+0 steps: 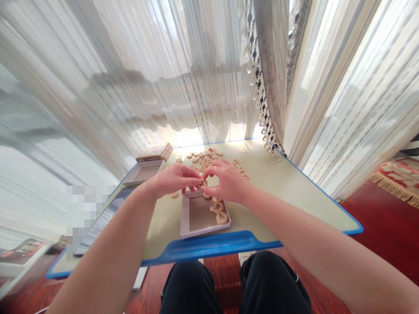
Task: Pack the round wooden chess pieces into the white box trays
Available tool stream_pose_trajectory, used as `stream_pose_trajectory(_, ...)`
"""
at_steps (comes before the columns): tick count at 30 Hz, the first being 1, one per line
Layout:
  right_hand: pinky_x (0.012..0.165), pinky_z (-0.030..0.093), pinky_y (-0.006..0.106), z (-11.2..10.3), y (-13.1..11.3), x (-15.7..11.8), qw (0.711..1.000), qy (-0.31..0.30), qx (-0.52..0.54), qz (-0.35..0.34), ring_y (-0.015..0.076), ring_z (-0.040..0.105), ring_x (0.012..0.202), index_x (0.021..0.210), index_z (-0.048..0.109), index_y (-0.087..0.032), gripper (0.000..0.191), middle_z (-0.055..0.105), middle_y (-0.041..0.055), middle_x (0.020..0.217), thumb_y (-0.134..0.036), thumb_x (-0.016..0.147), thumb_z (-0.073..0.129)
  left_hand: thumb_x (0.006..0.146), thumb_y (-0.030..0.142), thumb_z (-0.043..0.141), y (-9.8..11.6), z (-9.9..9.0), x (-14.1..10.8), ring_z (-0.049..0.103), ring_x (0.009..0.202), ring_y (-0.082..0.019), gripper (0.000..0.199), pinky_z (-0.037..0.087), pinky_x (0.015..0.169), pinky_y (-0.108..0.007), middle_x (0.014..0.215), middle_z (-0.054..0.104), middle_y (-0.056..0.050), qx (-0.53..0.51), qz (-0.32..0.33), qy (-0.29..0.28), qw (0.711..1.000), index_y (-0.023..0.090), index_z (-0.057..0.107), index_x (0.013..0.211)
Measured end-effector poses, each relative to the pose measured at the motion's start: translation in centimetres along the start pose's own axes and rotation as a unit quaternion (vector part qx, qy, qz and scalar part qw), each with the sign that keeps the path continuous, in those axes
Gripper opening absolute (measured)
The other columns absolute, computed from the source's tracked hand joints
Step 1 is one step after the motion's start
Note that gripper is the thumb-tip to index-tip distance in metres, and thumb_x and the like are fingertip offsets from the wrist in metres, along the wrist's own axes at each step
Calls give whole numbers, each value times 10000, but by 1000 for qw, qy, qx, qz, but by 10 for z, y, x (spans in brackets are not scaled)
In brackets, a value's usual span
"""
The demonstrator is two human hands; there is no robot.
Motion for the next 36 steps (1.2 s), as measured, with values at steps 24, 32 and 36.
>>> stream_pose_trajectory(24,815,454,358,-15,-5,0,996,49,78,-3,193,574,878,964,659,-213,216,656,45,870,-231,773,561,691,384,645,-5,8,-5,398,474,-39,279,264,380,-171,742,667,-57,-110,-55,-52,991,115,626,764)
stream_pose_trajectory(32,789,470,321,-17,-2,1,994,52,90,23,172,609,845,907,661,-204,166,683,42,864,-218,782,554,695,423,655,-10,9,-2,349,460,-29,341,235,382,-172,723,670,-79,-126,-57,-56,989,103,641,812)
stream_pose_trajectory(36,818,464,329,-16,-4,2,996,47,79,5,178,607,868,935,660,-213,189,681,39,887,-240,763,585,733,422,615,-11,8,-3,373,466,-41,361,249,389,-179,726,679,-94,-137,-74,-55,986,96,656,881)
Point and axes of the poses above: each hand's wrist, its own x-axis towards the middle knuckle, its own z-axis out of the palm, y = z × x, the point moved 9 cm from there along x, towards the middle knuckle
